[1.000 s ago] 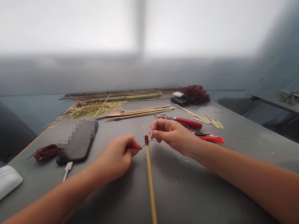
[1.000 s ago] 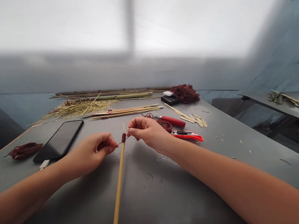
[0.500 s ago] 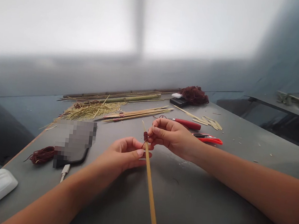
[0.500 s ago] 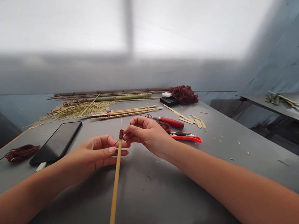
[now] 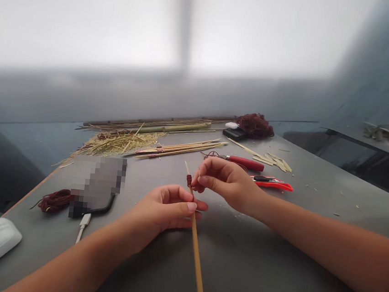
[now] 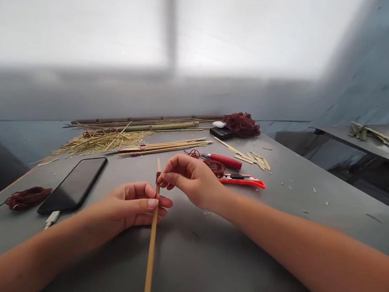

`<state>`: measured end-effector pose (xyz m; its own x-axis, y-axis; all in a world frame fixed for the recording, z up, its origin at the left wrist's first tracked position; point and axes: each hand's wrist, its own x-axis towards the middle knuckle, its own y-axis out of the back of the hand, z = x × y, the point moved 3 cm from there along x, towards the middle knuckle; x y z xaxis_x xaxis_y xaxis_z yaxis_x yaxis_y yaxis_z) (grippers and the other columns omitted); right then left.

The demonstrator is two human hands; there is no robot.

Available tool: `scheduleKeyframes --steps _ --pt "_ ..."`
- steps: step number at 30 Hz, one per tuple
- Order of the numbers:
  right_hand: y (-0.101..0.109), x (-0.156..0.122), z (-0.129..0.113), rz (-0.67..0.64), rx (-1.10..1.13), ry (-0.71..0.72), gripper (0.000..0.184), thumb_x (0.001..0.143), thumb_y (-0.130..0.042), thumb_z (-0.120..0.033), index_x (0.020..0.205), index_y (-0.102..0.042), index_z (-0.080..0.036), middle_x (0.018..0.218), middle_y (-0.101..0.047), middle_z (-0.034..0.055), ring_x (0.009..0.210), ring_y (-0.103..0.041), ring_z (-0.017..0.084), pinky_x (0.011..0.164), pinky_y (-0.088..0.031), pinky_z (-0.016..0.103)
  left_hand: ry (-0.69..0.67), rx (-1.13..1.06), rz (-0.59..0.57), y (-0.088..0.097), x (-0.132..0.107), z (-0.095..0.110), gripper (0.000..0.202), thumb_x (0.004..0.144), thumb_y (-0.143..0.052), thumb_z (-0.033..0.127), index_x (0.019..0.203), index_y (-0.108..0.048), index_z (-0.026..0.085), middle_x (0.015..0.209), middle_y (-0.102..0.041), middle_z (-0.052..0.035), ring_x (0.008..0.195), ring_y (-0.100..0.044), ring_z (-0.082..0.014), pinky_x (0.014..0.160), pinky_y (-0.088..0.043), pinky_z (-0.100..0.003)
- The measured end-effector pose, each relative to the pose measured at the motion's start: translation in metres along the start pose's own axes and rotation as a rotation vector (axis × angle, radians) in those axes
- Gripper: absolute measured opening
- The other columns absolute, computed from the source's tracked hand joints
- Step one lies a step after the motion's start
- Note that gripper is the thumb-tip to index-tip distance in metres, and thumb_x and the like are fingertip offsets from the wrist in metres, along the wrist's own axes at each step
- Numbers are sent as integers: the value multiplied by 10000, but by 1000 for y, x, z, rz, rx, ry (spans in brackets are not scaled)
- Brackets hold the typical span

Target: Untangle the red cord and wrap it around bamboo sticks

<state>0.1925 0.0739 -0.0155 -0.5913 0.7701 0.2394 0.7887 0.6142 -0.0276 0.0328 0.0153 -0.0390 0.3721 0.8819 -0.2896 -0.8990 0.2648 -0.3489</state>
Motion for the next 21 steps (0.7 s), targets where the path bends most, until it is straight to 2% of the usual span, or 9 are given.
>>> scheduleKeyframes --steps 5,9,12,15,18,21 --pt "-5 -9 -7 -56 -156 106 132 856 -702 -264 826 -604 -182 838 -657 25 827 -647 162 767 -527 323 -9 9 -31 -1 -1 0 283 684 -879 290 734 -625 176 969 -792 -73 878 -734 -192 888 -535 -341" --pt "-6 -13 -11 -72 -249 147 132 859 -706 -273 844 -621 -173 842 -670 35 817 -644 162 752 -523 315 -22 25 -47 -4 -4 2 273 674 -883 267 715 -629 175 968 -792 -69 884 -733 -197 908 -513 -341" --pt "-6 -11 -11 -88 -166 104 201 863 -716 -348 872 -627 -168 844 -690 43 811 -653 161 734 -531 309 -19 39 -25 -7 -7 5 269 667 -889 257 702 -637 171 964 -795 -66 884 -726 -180 919 -506 -328" --pt "-6 -7 -8 -30 -48 52 256 871 -705 -409 865 -605 -173 777 -702 27 765 -663 149 718 -533 301 -19 44 -20 -9 -8 7 276 654 -899 249 698 -637 170 963 -802 -68 854 -726 -156 893 -519 -305" --pt "-5 -3 -2 24 11 -58 283 797 -784 -374 828 -588 -173 706 -690 -4 670 -645 124 654 -523 272 -22 48 -23 -9 -8 7 267 652 -899 236 695 -644 169 950 -806 -70 842 -729 -149 871 -531 -293" --pt "-5 -2 5 22 89 -216 361 710 -853 -339 839 -557 -179 674 -680 -32 579 -625 105 580 -506 245 -31 53 -30 -9 -7 5 255 657 -895 237 688 -652 164 932 -807 -67 841 -733 -152 872 -534 -294"
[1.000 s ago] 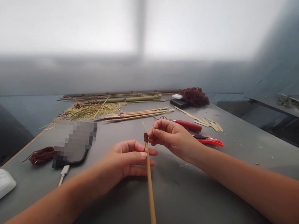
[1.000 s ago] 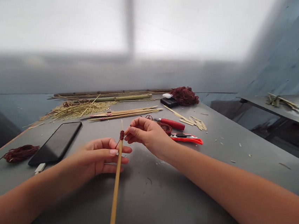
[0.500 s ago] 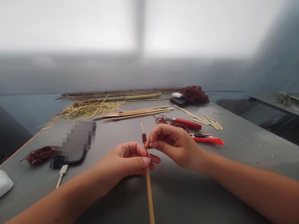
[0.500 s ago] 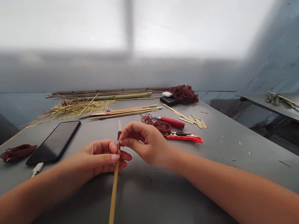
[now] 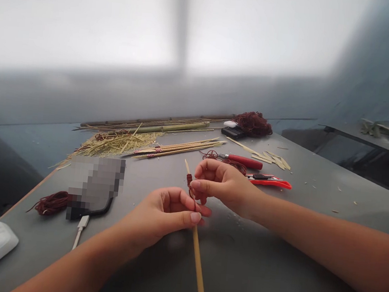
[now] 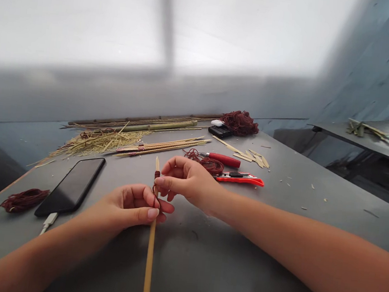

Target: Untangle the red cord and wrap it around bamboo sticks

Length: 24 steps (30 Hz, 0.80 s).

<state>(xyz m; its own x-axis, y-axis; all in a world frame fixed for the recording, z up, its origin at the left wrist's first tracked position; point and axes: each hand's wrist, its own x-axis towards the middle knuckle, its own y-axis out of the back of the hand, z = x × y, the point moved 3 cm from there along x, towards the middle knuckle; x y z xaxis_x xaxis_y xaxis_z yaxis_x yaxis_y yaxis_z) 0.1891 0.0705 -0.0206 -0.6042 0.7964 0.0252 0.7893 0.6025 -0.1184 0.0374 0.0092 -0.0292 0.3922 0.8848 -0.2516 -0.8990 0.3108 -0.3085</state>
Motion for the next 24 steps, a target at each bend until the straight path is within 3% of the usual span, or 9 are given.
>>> scheduleKeyframes --steps 4,7,12,15,19,21,24 --pt "-1 -1 4 -15 54 -167 403 706 -845 -427 856 -574 -169 660 -659 -31 524 -608 94 496 -466 213 -35 -11 -34 1 4 -4 248 645 -901 238 684 -668 163 885 -804 -49 823 -732 -152 855 -542 -292" --pt "-3 -2 5 -17 -7 -215 399 693 -843 -465 786 -618 -149 612 -631 -24 488 -574 83 456 -423 203 -55 -19 -65 1 7 -7 263 634 -907 253 665 -661 164 868 -801 -54 859 -732 -174 848 -543 -295" --pt "3 3 1 27 -34 -154 353 658 -865 -399 657 -617 -148 542 -591 -30 470 -512 70 450 -386 201 -35 31 -48 1 5 -7 316 661 -892 352 760 -658 165 940 -797 -79 829 -728 -171 790 -556 -286" --pt "16 11 -4 149 -6 -94 376 650 -861 -422 634 -610 -144 569 -615 -12 466 -503 68 471 -407 215 -22 11 0 4 4 -2 406 677 -881 393 914 -621 190 991 -795 -87 783 -735 -171 785 -571 -310" --pt "26 16 -9 270 8 -44 352 664 -848 -410 661 -618 -143 621 -647 6 533 -561 82 506 -430 212 -29 45 83 12 4 7 439 727 -840 428 978 -567 193 1006 -782 -116 782 -738 -190 787 -574 -331" --pt "19 12 -8 259 7 -50 333 666 -845 -397 690 -634 -140 652 -674 29 582 -609 113 519 -449 224 -46 69 117 15 4 10 418 754 -815 437 976 -578 175 1018 -762 -115 805 -727 -190 790 -572 -335" --pt "-1 1 -4 139 3 -79 336 682 -836 -413 758 -661 -136 692 -698 47 630 -647 148 544 -480 250 -108 80 155 14 3 13 361 825 -744 444 1000 -597 165 1052 -716 -84 896 -699 -189 827 -557 -330"
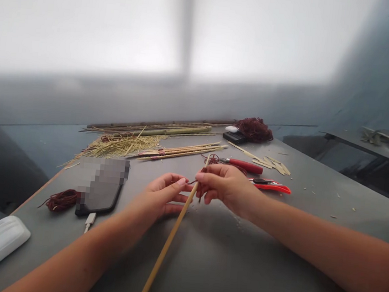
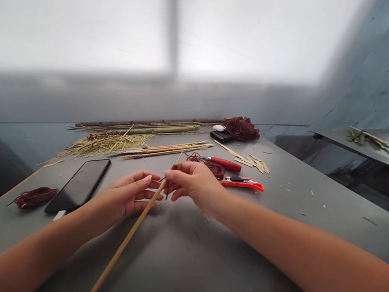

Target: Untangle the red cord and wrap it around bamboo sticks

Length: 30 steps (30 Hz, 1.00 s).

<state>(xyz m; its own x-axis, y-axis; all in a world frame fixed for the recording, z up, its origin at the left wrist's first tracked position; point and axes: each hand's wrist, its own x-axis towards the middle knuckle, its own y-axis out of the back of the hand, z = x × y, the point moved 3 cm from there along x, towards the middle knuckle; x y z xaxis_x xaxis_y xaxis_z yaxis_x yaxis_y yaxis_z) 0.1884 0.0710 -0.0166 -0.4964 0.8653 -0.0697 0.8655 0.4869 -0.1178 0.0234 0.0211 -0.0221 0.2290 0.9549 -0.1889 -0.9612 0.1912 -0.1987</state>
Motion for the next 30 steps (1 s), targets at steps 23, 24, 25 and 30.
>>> scheduleKeyframes --steps 23,24,25,30 --pt "3 -16 -16 84 -585 367 362 874 -645 -521 732 -574 -195 661 -559 4 616 -503 138 564 -410 276 213 -205 -124 -25 -16 -8 459 787 -663 604 680 -446 214 455 -286 127 400 -193 -43 407 -365 -173" --pt "4 -19 -22 124 -688 530 287 879 -667 -445 751 -591 -200 688 -574 11 647 -524 148 598 -437 289 212 -213 -140 -25 -16 -9 453 785 -668 597 681 -452 213 455 -291 126 397 -187 -42 402 -361 -172" --pt "3 -23 -27 150 -791 713 194 885 -680 -364 788 -624 -205 738 -595 21 699 -550 160 656 -465 306 210 -219 -160 -25 -15 -10 444 785 -670 589 682 -457 213 450 -294 126 389 -183 -41 391 -357 -172" --pt "-3 -33 -32 91 -1115 1255 118 929 -656 -238 965 -756 -290 1109 -601 70 1061 -552 216 954 -468 400 193 -190 -192 -27 -15 -13 361 852 -621 522 726 -510 203 454 -330 118 382 -192 -45 375 -366 -172"
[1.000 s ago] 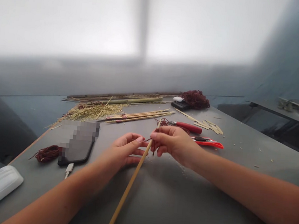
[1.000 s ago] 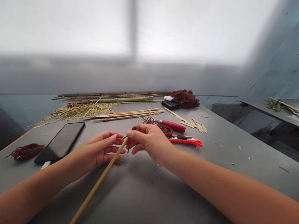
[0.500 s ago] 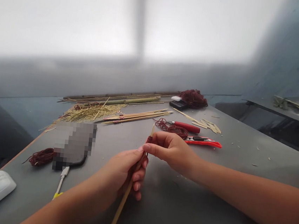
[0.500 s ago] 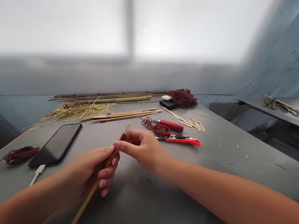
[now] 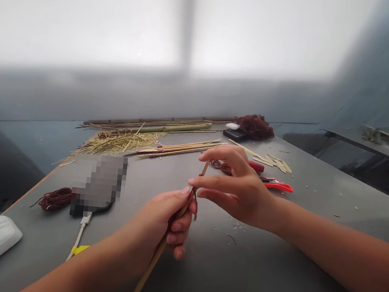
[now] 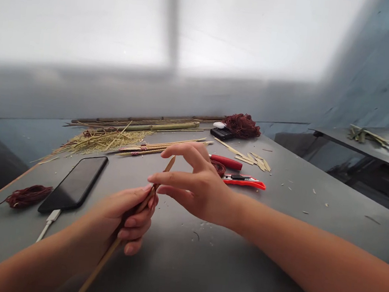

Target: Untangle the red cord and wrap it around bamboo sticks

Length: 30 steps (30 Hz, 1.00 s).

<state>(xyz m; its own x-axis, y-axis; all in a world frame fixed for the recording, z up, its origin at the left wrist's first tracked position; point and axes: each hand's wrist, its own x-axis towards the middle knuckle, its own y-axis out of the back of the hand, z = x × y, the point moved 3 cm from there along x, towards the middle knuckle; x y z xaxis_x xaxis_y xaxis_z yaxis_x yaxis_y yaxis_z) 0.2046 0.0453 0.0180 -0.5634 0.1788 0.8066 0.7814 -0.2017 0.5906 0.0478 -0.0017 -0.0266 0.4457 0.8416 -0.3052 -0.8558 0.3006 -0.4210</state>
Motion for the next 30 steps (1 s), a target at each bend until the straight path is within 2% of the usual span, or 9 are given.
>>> scheduleKeyframes --steps 5,10,14,18,23,30 --pt "-4 -4 2 -72 24 31 141 925 -656 -235 888 -768 -311 1156 -573 65 1167 -478 245 1036 -431 447 5 50 -20 -1 -1 -2 343 819 -641 516 794 -596 177 461 -352 111 386 -211 -45 374 -340 -180" --pt "-4 -4 1 -144 77 5 172 925 -632 -170 843 -754 -260 1135 -571 82 1164 -471 251 1046 -417 466 34 69 50 1 -1 -4 372 792 -673 507 895 -644 150 559 -451 79 428 -265 -45 407 -255 -194" --pt "-2 -2 3 -246 143 -86 136 918 -657 -208 843 -762 -253 1151 -572 86 1167 -482 247 1019 -448 449 22 67 72 1 0 -4 389 776 -696 476 943 -645 129 628 -565 25 470 -310 -53 427 -212 -203" --pt "-3 -2 7 -322 207 -167 111 901 -683 -213 843 -769 -255 1153 -584 83 1165 -504 243 987 -473 428 23 78 71 1 -1 -4 432 768 -699 507 979 -625 138 635 -604 11 473 -316 -63 426 -210 -206" --pt "-5 -3 8 -321 244 -124 110 912 -674 -215 833 -745 -245 1064 -683 59 1186 -529 243 1023 -446 434 -7 192 83 -1 -2 -2 493 800 -660 583 1001 -613 135 625 -602 16 464 -286 -61 425 -213 -206" --pt "-7 -5 8 -276 187 -100 133 904 -686 -216 787 -743 -244 1076 -667 60 1191 -507 248 1039 -426 447 -2 294 100 4 3 -6 416 865 -595 510 1052 -618 139 590 -580 35 422 -244 -57 416 -193 -213"
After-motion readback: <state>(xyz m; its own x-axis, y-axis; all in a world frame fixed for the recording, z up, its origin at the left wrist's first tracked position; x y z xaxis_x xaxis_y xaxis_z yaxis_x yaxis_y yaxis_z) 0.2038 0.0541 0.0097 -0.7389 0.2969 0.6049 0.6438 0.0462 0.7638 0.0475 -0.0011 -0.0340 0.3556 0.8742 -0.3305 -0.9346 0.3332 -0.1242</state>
